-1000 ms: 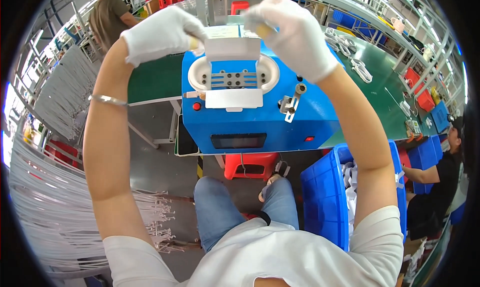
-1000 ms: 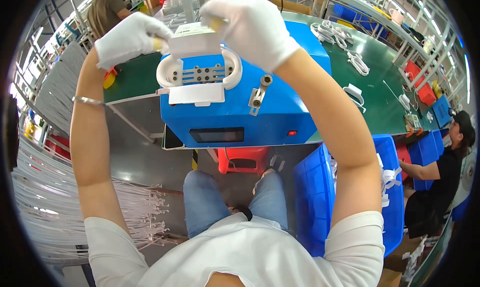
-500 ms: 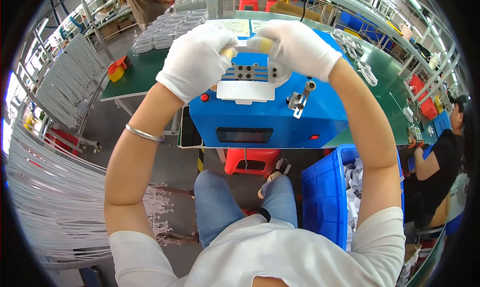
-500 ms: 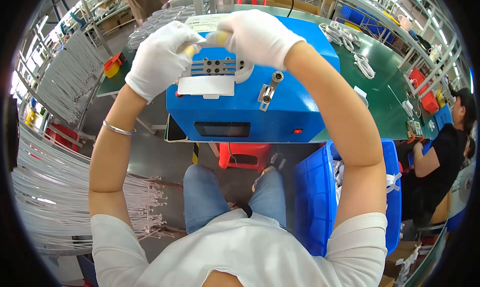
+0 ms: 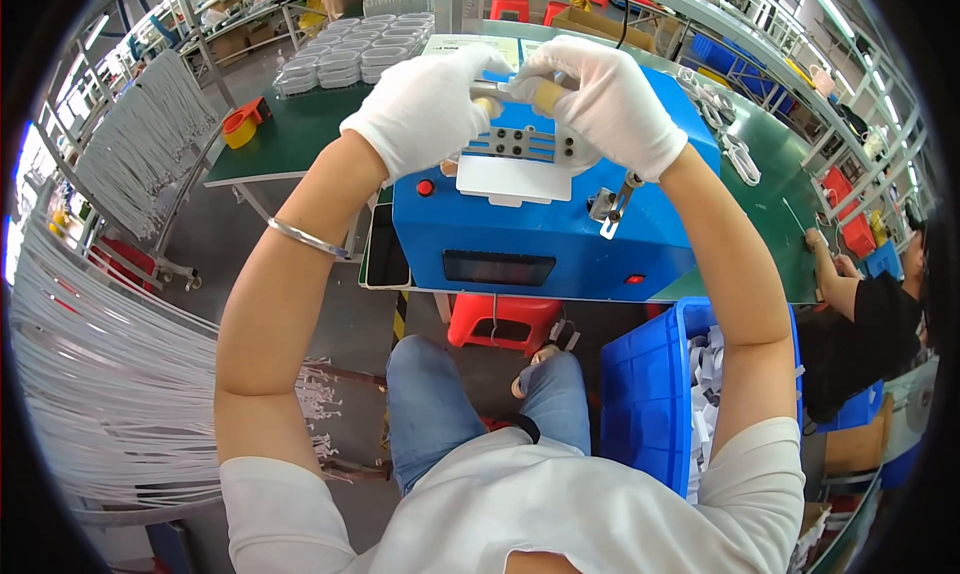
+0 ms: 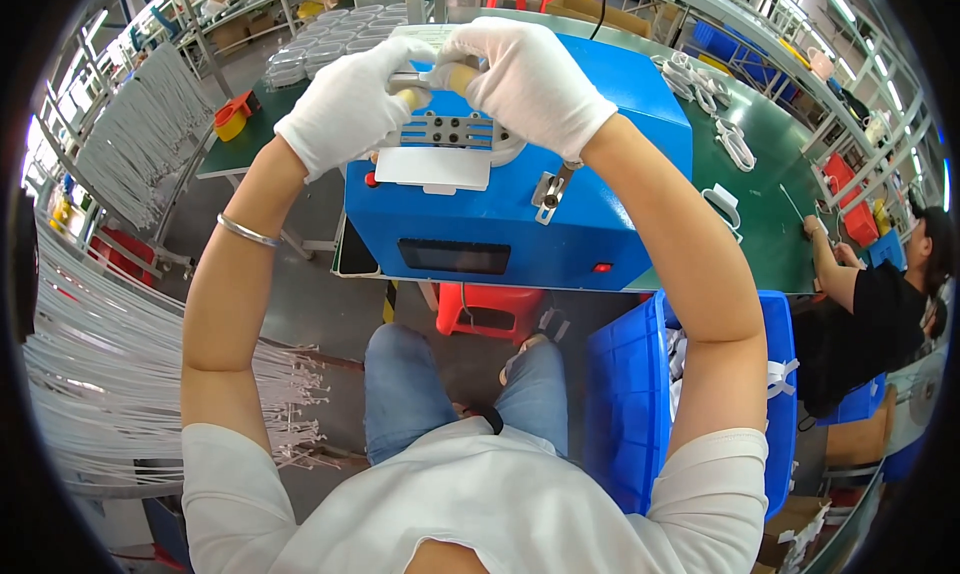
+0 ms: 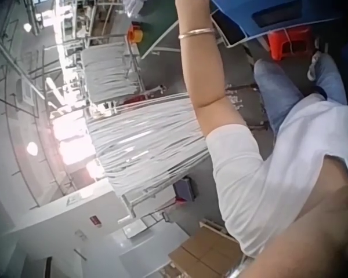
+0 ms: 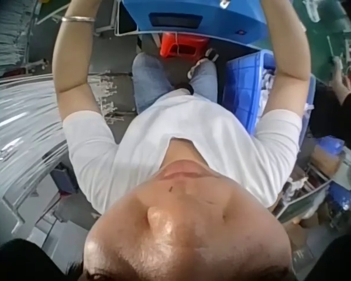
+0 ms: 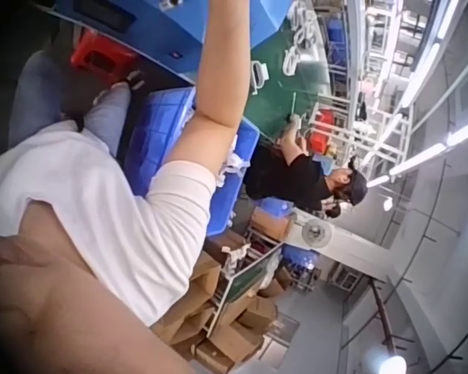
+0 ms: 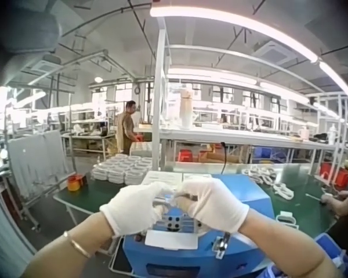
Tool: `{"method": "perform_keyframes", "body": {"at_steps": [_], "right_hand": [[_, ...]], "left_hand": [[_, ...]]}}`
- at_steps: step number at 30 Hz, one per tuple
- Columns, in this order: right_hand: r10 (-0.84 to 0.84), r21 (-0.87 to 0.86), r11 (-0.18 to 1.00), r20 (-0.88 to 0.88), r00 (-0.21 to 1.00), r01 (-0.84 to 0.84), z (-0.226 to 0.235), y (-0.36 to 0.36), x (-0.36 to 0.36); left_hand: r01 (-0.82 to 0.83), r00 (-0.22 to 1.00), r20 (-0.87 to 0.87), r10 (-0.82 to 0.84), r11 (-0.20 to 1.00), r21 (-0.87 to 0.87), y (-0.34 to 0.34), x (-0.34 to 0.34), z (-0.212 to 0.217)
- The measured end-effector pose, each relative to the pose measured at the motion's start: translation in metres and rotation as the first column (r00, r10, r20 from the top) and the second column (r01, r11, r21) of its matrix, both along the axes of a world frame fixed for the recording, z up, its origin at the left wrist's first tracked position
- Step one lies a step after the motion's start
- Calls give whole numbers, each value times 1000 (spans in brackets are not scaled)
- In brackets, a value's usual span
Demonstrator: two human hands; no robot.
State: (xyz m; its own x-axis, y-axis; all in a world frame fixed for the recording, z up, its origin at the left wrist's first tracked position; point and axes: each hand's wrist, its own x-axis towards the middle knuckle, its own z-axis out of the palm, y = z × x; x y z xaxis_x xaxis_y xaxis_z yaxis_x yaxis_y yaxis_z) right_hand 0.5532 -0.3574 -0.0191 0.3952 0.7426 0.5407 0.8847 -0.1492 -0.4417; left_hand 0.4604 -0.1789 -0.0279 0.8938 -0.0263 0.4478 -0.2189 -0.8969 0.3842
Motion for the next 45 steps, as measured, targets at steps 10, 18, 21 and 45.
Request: {"method": "perform_keyframes", "body": {"at_steps": [10,18,21,45], "right_hand": [[-7,15,1000,666,746,-4,1,-1,-12],[-9,-152,987,-341,940,-45,10,9,5],[-184,-302,948,-248,951,104,15,13,-1],[42,-223,975,148,988,-8,1,-19,12]], "left_hand": [[39,997,77,-33,996,-78,0,0,-5],[124,944,303,-131,991,45,11,5,-15],[47,987,153,-44,999,-14,4,-1,-8],[424,893,404,-197,74,-902,-73,-32,-106]]}}
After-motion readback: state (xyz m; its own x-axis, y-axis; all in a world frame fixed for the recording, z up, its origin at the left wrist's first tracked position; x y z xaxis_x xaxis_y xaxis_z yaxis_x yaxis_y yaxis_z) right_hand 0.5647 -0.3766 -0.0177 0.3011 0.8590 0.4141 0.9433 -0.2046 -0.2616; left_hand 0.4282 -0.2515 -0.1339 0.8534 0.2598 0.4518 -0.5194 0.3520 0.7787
